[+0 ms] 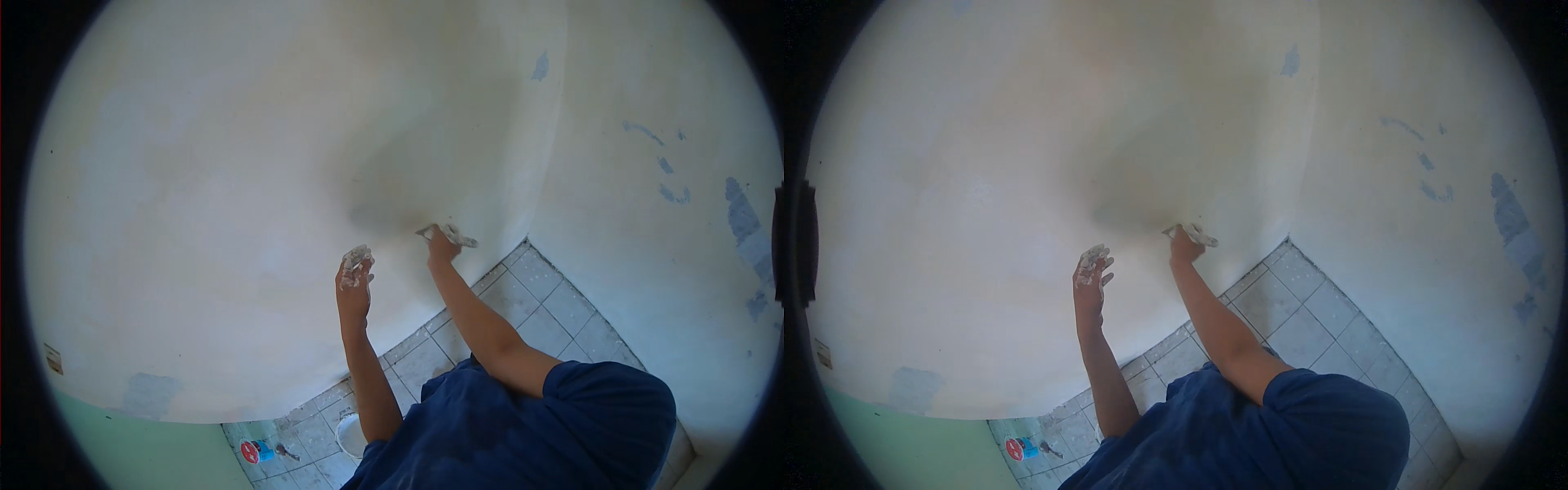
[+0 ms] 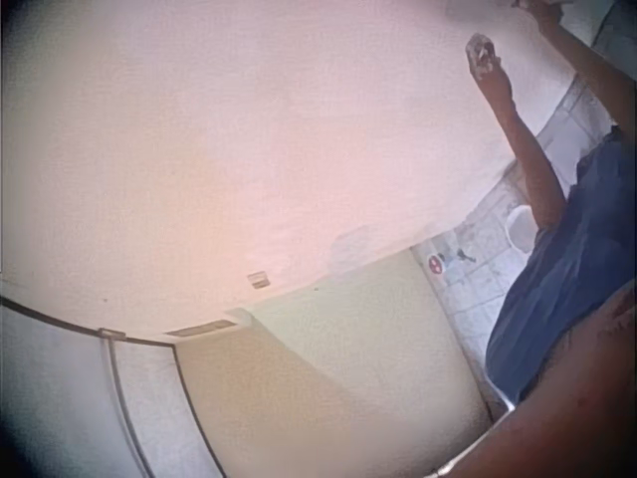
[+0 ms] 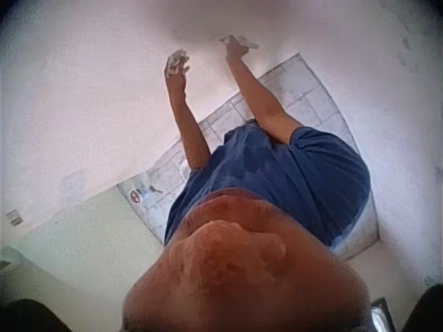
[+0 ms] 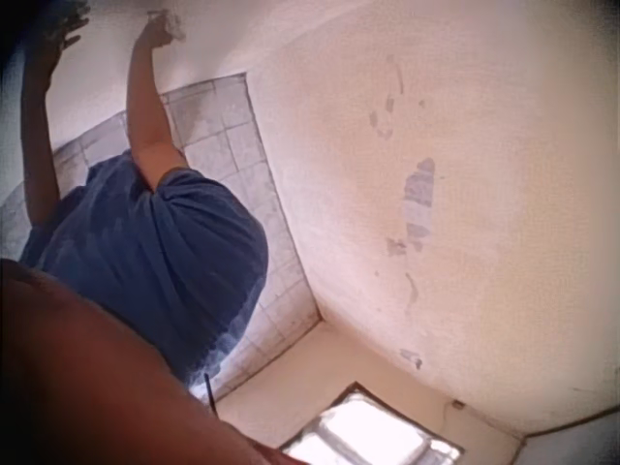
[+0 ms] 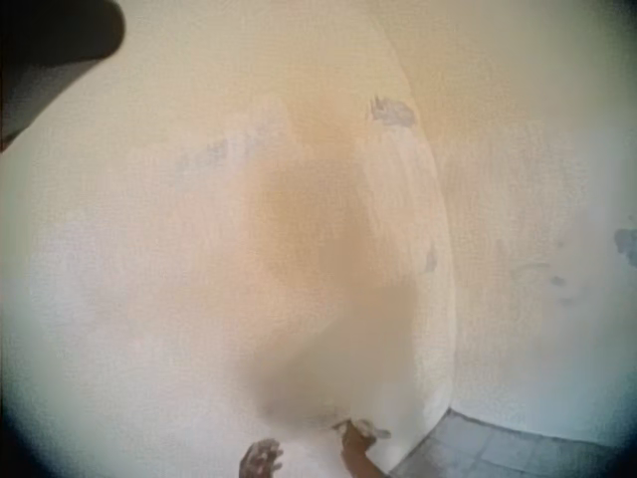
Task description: The person applies wall putty to a wall using a putty knife.
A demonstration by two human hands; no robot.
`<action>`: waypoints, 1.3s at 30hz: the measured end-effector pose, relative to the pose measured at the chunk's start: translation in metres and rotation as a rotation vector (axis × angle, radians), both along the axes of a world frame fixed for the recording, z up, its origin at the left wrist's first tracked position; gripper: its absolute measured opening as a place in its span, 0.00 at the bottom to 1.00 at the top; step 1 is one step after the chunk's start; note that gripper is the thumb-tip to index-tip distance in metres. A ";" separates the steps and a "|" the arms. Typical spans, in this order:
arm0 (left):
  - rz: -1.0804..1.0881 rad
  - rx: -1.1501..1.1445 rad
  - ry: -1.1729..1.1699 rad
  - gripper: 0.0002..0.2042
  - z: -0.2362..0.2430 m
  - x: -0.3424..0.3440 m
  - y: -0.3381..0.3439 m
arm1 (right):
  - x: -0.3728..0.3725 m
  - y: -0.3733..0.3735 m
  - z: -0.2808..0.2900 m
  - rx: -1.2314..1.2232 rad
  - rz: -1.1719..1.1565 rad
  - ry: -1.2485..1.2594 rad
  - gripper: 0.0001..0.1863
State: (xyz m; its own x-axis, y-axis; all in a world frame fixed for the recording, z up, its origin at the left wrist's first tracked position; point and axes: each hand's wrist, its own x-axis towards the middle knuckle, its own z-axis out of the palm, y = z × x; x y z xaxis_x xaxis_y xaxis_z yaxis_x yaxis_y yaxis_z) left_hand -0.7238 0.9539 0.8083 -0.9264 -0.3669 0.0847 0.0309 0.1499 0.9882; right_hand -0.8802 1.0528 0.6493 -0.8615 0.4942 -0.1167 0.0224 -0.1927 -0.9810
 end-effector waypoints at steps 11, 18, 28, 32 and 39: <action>-0.030 -0.030 -0.066 0.16 -0.008 -0.003 -0.004 | 0.006 -0.012 0.322 -0.511 -0.029 0.678 0.21; -0.014 0.041 -0.048 0.15 -0.010 -0.004 -0.006 | 0.014 -0.031 0.044 1.093 -0.046 0.200 0.14; 0.120 0.097 -0.038 0.15 -0.021 0.020 -0.029 | 0.005 -0.038 0.235 -0.407 0.052 0.622 0.23; 0.118 0.085 -0.054 0.15 -0.028 0.013 -0.028 | 0.021 -0.043 0.313 -0.516 0.056 0.773 0.23; 0.175 0.102 -0.032 0.15 -0.023 0.029 -0.041 | 0.035 -0.068 0.067 0.273 -0.104 0.140 0.15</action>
